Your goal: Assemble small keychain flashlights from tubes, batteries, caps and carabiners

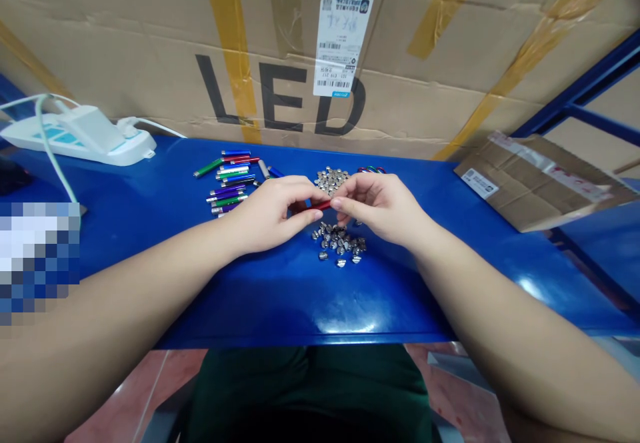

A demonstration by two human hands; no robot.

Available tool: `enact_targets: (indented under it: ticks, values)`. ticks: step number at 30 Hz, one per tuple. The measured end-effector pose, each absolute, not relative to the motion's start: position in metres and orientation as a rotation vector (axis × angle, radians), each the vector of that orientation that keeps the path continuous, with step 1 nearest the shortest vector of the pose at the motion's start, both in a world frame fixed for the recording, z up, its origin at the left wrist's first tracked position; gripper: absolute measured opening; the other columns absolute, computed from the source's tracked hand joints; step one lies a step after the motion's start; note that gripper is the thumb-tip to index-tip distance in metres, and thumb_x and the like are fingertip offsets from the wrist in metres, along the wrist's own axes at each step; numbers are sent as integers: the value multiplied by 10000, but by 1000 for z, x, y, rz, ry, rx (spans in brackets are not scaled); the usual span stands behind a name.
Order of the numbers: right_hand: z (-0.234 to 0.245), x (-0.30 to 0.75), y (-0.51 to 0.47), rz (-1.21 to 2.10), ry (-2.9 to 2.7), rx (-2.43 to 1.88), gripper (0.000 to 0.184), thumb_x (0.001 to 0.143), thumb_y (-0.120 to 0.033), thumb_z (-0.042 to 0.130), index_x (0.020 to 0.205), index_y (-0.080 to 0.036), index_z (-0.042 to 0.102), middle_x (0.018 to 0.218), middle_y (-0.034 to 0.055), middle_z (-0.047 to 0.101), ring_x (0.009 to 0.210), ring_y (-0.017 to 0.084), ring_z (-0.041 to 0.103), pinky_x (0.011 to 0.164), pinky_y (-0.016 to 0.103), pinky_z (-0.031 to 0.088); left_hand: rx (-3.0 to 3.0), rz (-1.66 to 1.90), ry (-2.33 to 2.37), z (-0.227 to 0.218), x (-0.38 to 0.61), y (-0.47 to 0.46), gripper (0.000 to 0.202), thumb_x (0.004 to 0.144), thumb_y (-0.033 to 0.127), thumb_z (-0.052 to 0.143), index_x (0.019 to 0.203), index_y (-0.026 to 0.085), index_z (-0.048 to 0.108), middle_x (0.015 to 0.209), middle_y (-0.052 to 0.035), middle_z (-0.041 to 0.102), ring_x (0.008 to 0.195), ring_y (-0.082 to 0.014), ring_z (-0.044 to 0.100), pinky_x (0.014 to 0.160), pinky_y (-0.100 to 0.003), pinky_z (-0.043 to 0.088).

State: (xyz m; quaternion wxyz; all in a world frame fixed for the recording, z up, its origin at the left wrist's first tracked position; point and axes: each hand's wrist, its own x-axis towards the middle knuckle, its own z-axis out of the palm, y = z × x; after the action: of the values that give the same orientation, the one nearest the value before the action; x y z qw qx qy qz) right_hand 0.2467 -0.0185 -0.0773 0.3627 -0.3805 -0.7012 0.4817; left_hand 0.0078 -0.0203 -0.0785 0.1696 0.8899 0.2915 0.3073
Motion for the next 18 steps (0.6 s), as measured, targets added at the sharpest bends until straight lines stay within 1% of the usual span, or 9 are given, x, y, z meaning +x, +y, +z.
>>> enact_targets:
  ticks: [2, 3, 6, 8, 9, 11, 14, 18]
  values:
    - [-77, 245, -20, 1163, -1868, -1074, 445, 851, -599, 822, 873, -181, 672, 689, 30, 712, 597, 173, 689, 585, 298, 548, 2549, 874, 828, -79, 8, -20, 171, 1014, 255, 648, 1109, 180, 769, 1029, -56, 773, 959, -194, 715, 896, -326, 555]
    - [-77, 244, -21, 1082, -1928, -1120, 418, 903, -588, 767, 865, -183, 669, 670, 25, 696, 584, 170, 670, 581, 295, 524, 2554, 874, 834, -80, 9, -20, 165, 1013, 257, 652, 1100, 180, 770, 1026, -55, 771, 951, -193, 716, 891, -324, 554]
    - [-78, 240, -23, 684, -2154, -1177, 369, 1047, -452, 573, 810, -182, 658, 649, 22, 650, 594, 158, 593, 617, 297, 432, 2547, 892, 849, -81, 10, -20, 160, 1007, 259, 665, 1101, 182, 770, 1040, -52, 775, 963, -193, 724, 903, -323, 555]
    - [-78, 238, -23, 482, -2249, -1157, 411, 1089, -384, 477, 777, -179, 649, 684, 33, 647, 637, 159, 566, 659, 305, 393, 2535, 906, 848, -82, 11, -20, 157, 1001, 252, 671, 1104, 184, 769, 1052, -50, 780, 985, -195, 729, 920, -324, 557]
    - [-78, 236, -23, 441, -2270, -1152, 437, 1102, -377, 445, 773, -177, 652, 707, 40, 656, 658, 163, 567, 676, 308, 384, 2531, 908, 846, -82, 11, -20, 154, 998, 247, 673, 1102, 184, 768, 1054, -48, 782, 989, -195, 731, 923, -324, 558]
    - [-79, 234, -23, 422, -2277, -1174, 473, 1117, -389, 409, 790, -172, 673, 738, 54, 676, 678, 170, 578, 695, 312, 378, 2529, 903, 842, -83, 12, -20, 151, 997, 247, 674, 1094, 181, 769, 1051, -49, 784, 980, -195, 731, 912, -325, 561]
    - [-80, 232, -23, 435, -2255, -1238, 508, 1123, -414, 392, 809, -162, 703, 726, 59, 676, 668, 178, 577, 687, 318, 364, 2530, 892, 833, -84, 12, -19, 165, 997, 258, 676, 1099, 171, 771, 1045, -55, 784, 963, -193, 730, 890, -324, 564]
    - [-83, 232, -21, 578, -2228, -1211, 562, 1129, -474, 363, 830, -160, 721, 719, 49, 661, 688, 180, 575, 686, 314, 368, 2530, 893, 830, -85, 11, -18, 176, 996, 262, 673, 1108, 171, 773, 1054, -61, 786, 971, -197, 730, 882, -326, 568]
